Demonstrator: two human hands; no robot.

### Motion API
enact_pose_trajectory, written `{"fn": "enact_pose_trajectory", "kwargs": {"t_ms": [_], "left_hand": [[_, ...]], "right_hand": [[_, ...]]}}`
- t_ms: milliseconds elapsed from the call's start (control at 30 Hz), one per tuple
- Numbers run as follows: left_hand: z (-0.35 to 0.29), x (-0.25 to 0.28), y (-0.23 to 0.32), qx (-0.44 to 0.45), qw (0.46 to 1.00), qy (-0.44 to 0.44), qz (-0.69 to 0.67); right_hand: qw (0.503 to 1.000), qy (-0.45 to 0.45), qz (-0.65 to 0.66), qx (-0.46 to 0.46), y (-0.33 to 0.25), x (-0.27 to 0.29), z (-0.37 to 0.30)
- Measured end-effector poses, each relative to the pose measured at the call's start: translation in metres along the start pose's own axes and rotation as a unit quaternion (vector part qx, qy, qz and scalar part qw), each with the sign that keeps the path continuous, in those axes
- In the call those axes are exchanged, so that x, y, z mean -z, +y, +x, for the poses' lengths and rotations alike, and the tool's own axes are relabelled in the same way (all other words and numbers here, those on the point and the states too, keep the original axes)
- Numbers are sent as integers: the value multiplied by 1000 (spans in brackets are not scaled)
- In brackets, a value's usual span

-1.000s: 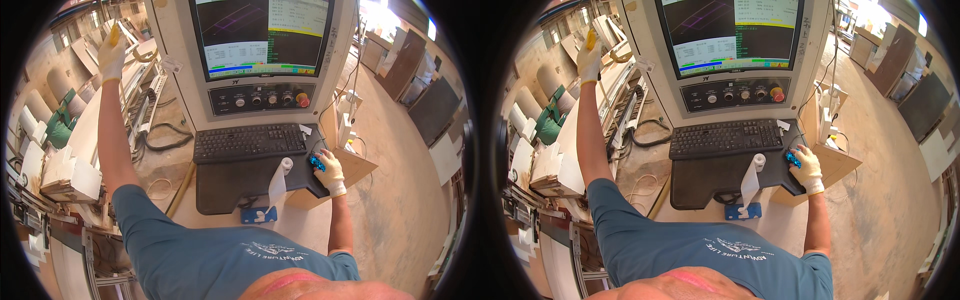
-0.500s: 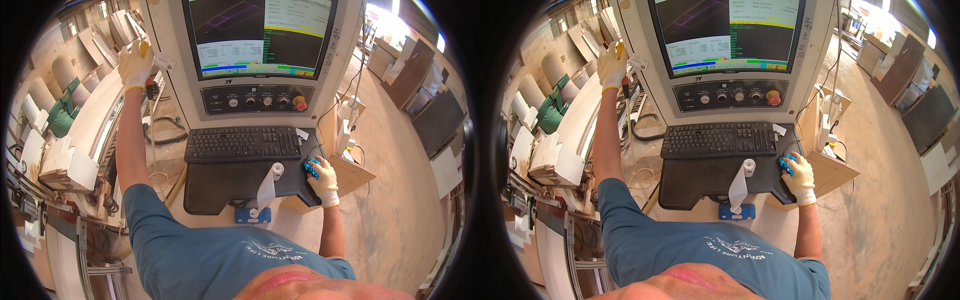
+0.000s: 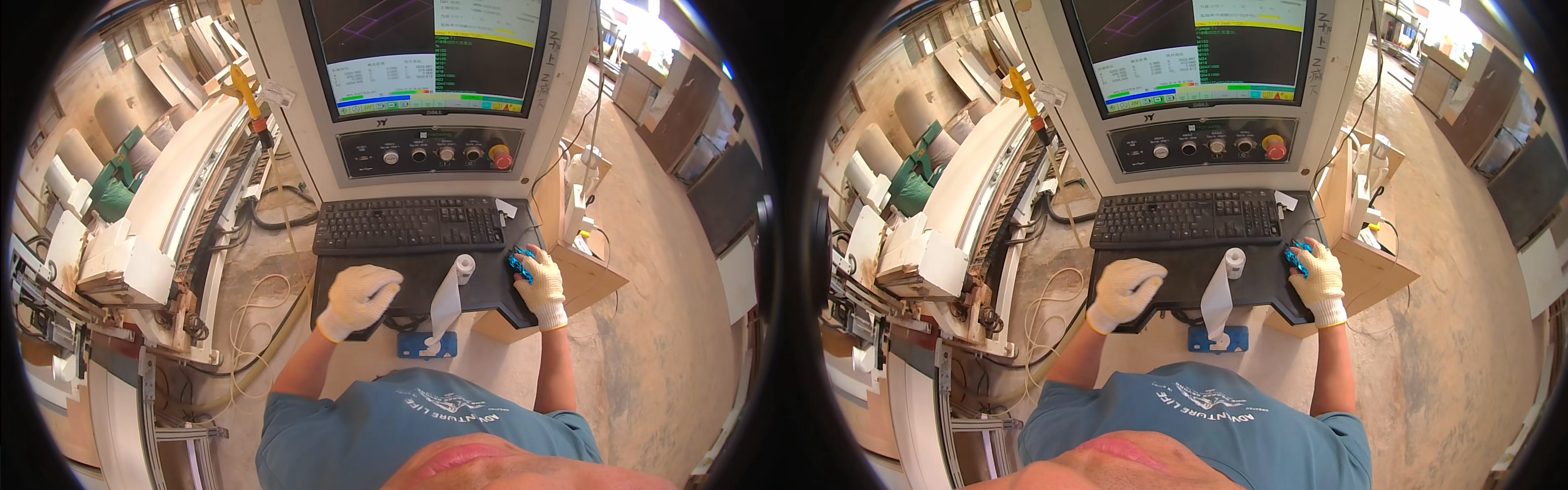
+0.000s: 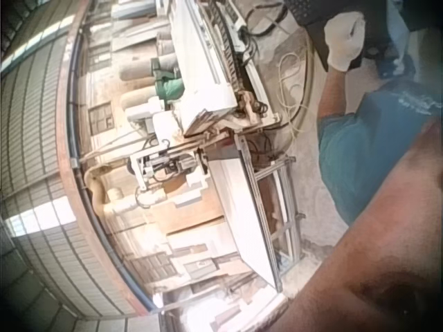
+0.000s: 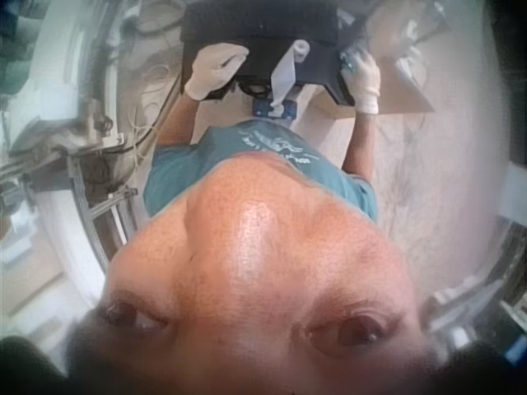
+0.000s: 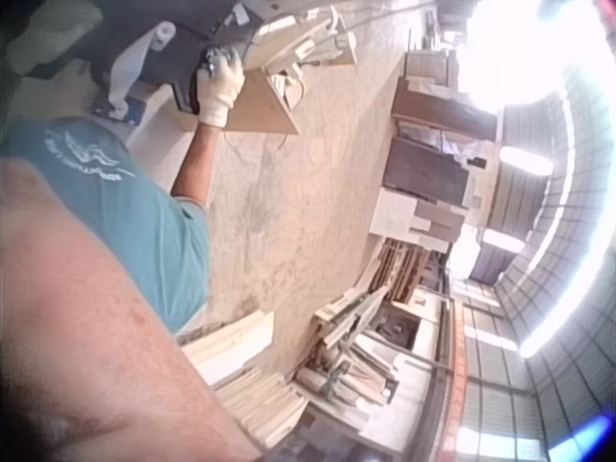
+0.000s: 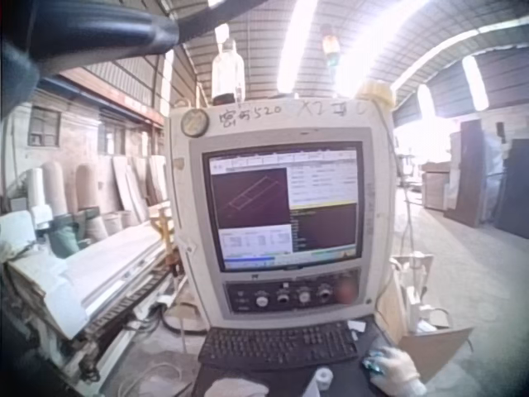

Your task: The person selects and stacks white wooden panels, then uses a yellow glue gun to apply adhesive along the edges of a large panel on a workbench. They wipe the surface with a cloth and continue stacking and arranging panels.

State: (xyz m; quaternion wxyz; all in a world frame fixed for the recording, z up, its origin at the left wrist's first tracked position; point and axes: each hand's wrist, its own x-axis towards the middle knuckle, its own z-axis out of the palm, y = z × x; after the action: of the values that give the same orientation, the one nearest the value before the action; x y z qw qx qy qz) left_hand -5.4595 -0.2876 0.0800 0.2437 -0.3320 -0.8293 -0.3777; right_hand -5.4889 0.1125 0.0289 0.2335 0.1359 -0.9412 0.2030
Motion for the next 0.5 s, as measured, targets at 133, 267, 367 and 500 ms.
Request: {"fn": "enact_pose_trajectory", "kwargs": {"t_ms": [133, 267, 367, 500], "left_hand": [[2, -32, -3, 6, 1000, 22, 7], [-3, -37, -10, 26, 998, 62, 14], [-7, -35, -15, 49, 997, 58, 22], [-10, -36, -19, 50, 996, 69, 28]], "right_hand": [[1000, 6, 9, -5, -1, 1, 0], [1000, 15, 12, -11, -2, 0, 0], [1000, -2, 6, -14, -2, 0, -1], [1000, -10, 5, -2, 0, 0, -2]]}}
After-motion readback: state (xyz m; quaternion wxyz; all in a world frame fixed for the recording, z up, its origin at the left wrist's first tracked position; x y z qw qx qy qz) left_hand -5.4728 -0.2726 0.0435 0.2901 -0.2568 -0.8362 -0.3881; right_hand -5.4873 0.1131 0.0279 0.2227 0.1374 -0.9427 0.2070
